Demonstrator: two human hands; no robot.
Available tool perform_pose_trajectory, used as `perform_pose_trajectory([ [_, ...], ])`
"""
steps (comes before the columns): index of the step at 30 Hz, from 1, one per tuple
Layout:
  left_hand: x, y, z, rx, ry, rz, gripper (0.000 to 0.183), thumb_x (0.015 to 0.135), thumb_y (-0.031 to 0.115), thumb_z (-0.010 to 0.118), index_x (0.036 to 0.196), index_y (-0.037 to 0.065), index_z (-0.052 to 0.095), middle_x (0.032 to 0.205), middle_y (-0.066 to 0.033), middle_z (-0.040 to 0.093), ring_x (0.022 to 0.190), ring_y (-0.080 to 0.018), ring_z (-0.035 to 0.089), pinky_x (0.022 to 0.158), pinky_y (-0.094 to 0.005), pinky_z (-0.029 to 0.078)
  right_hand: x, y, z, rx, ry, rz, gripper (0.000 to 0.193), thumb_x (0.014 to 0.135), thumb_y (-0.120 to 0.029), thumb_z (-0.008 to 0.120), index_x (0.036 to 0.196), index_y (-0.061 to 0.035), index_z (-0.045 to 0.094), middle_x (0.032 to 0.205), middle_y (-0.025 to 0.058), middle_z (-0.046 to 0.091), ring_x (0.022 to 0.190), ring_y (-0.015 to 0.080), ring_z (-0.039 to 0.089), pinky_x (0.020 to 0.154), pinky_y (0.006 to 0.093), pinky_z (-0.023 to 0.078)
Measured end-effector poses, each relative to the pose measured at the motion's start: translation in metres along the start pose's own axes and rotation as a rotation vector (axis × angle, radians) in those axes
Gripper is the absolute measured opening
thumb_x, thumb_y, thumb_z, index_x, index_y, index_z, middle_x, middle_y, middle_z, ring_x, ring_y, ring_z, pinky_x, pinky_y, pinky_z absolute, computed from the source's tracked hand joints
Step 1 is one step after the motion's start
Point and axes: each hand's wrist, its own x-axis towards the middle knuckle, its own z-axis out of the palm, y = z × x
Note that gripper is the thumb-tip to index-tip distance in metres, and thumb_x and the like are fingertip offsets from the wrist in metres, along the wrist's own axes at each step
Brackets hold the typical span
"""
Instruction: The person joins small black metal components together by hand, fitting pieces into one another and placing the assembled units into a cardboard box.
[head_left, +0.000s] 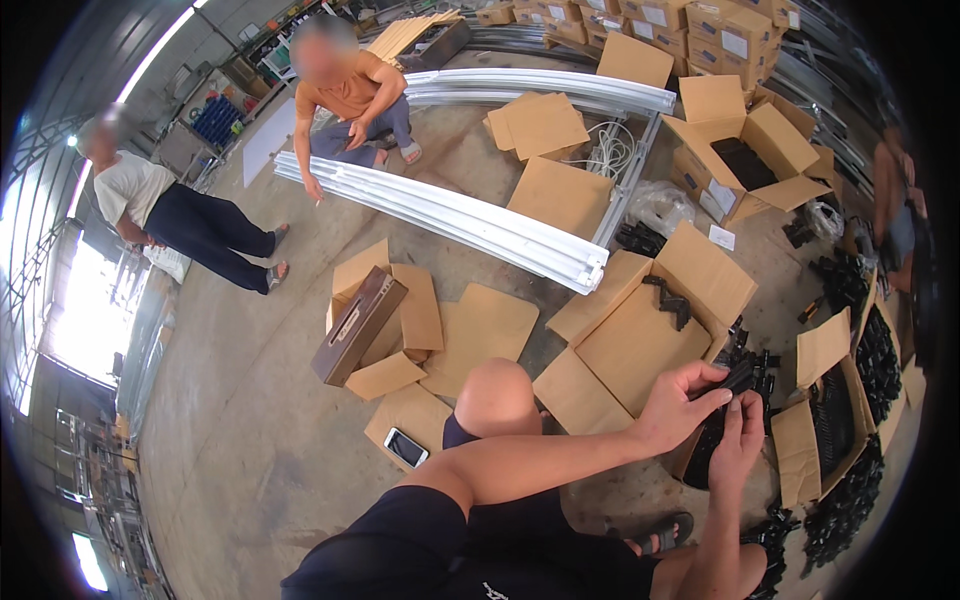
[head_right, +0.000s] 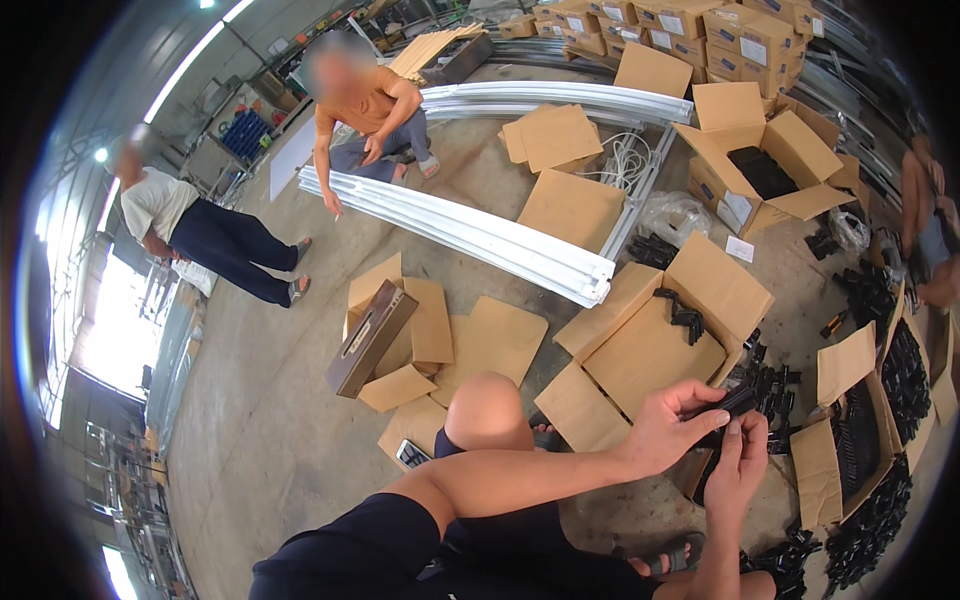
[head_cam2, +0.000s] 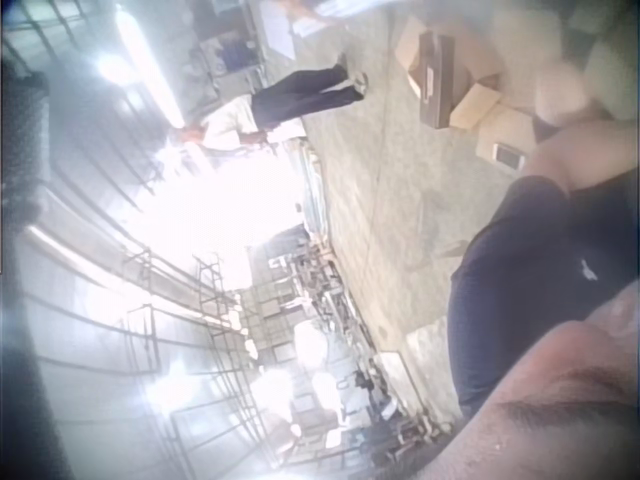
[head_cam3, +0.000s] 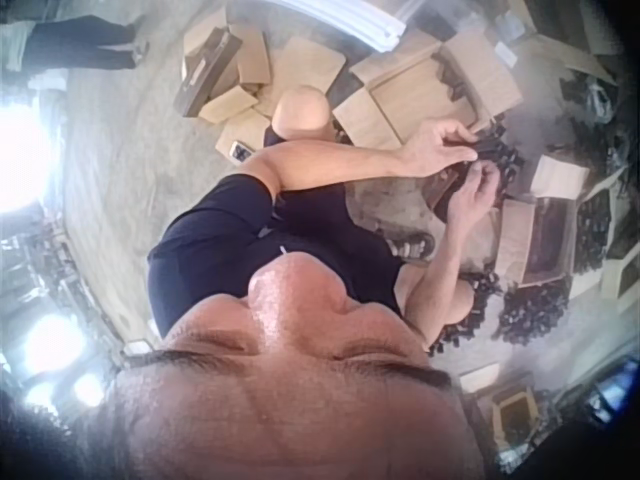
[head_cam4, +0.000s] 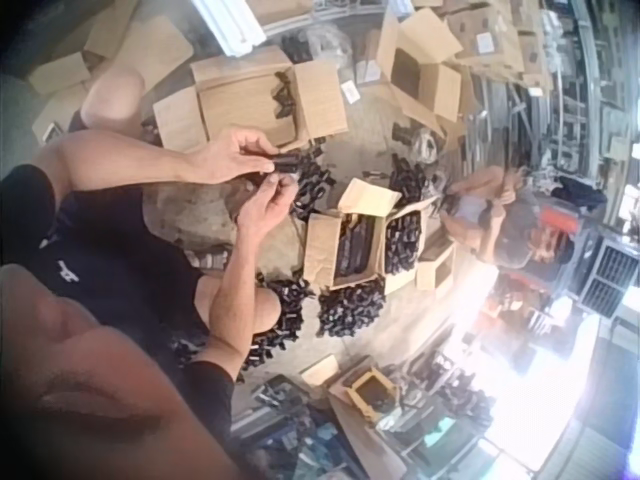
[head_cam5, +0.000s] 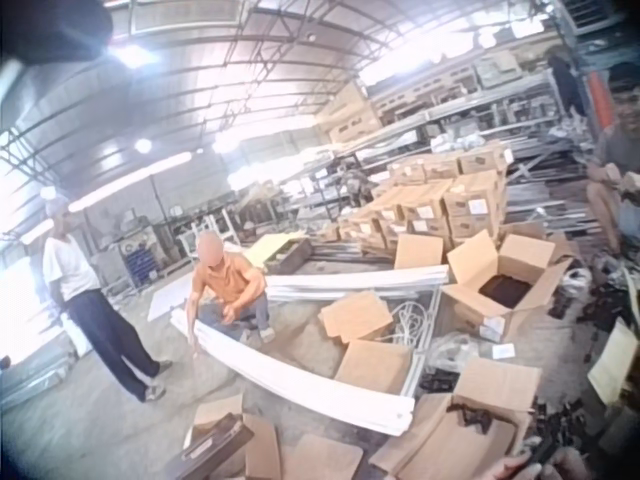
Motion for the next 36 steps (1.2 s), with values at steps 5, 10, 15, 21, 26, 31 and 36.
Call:
perform_pose_trajectory([
  [5, -0.002, 0.004, 0.0, -0.001, 0.013, -0.068, 0.023, 0.095, 0.004, 0.068, 0.116, -0.005, 0.063, 0.104, -0.0078, 0.071, 0.093, -0.0085, 0.065, 0.081, -0.0246, 0.055, 0.004, 0.006, -0.004, -0.03, 0.005, 0.022, 0.015, 0.106, -0.015, 0.05, 0.101, -0.0019, 0.054, 0.095, 0.0001, 0.053, 0.089, 0.0081, 0.047, 0.081, 0.0236, 0.041],
  [10, 0.005, 0.004, -0.006, -0.107, 0.052, -0.026, 0.025, 0.095, 0.006, 0.068, 0.117, -0.005, 0.062, 0.105, -0.009, 0.071, 0.093, -0.0092, 0.065, 0.082, -0.025, 0.054, 0.007, -0.013, 0.007, 0.235, 0.024, 0.013, 0.016, 0.104, -0.013, 0.054, 0.113, 0.0005, 0.057, 0.1, 0.0027, 0.059, 0.091, 0.0107, 0.053, 0.086, 0.0263, 0.044],
  [15, 0.013, 0.008, -0.016, -0.243, 0.137, -0.113, 0.026, 0.095, 0.007, 0.069, 0.116, -0.005, 0.059, 0.105, -0.0102, 0.071, 0.09, -0.0099, 0.065, 0.081, -0.0255, 0.053, 0.001, -0.022, -0.003, 0.148, -0.135, 0.085, 0.027, 0.1, -0.007, 0.058, 0.125, 0.002, 0.057, 0.113, 0.0063, 0.061, 0.098, 0.0151, 0.058, 0.086, 0.0279, 0.049],
  [21, 0.01, 0.007, -0.018, -0.283, 0.121, -0.18, 0.025, 0.095, 0.008, 0.07, 0.115, -0.004, 0.059, 0.102, -0.0096, 0.07, 0.091, -0.0101, 0.065, 0.078, -0.0252, 0.053, -0.003, -0.024, -0.003, -0.062, -0.138, -0.104, 0.029, 0.095, -0.002, 0.063, 0.124, 0.002, 0.062, 0.111, 0.0071, 0.063, 0.089, 0.0147, 0.062, 0.079, 0.026, 0.052],
  [26, 0.012, 0.008, -0.022, -0.164, 0.089, -0.277, 0.035, 0.096, 0.013, 0.069, 0.124, -0.004, 0.057, 0.11, -0.0106, 0.068, 0.097, -0.0107, 0.064, 0.082, -0.0256, 0.053, -0.002, -0.016, -0.008, -0.292, -0.096, -0.233, 0.025, 0.095, 0.0, 0.063, 0.119, 0.0021, 0.065, 0.107, 0.0071, 0.065, 0.078, 0.0096, 0.061, 0.068, 0.0217, 0.051],
  [31, 0.018, 0.01, -0.023, -0.216, -0.075, -0.321, 0.054, 0.096, 0.018, 0.07, 0.141, -0.001, 0.047, 0.129, -0.0085, 0.06, 0.112, -0.0119, 0.059, 0.095, -0.0294, 0.051, 0.003, -0.019, -0.013, 0.075, 0.051, 0.122, 0.023, 0.098, -0.006, 0.062, 0.12, 0.0024, 0.066, 0.1, 0.0043, 0.067, 0.072, 0.0069, 0.059, 0.061, 0.0209, 0.05],
  [36, 0.014, 0.035, -0.021, 0.007, -0.448, -0.112, 0.073, 0.092, 0.009, 0.074, 0.153, 0.004, 0.035, 0.142, -0.0073, 0.051, 0.124, -0.0165, 0.055, 0.103, -0.0327, 0.048, 0.012, -0.015, -0.033, 0.367, 0.122, 0.217, 0.025, 0.102, -0.015, 0.059, 0.122, -0.0006, 0.064, 0.097, 0.0037, 0.069, 0.072, 0.006, 0.061, 0.056, 0.0202, 0.048],
])
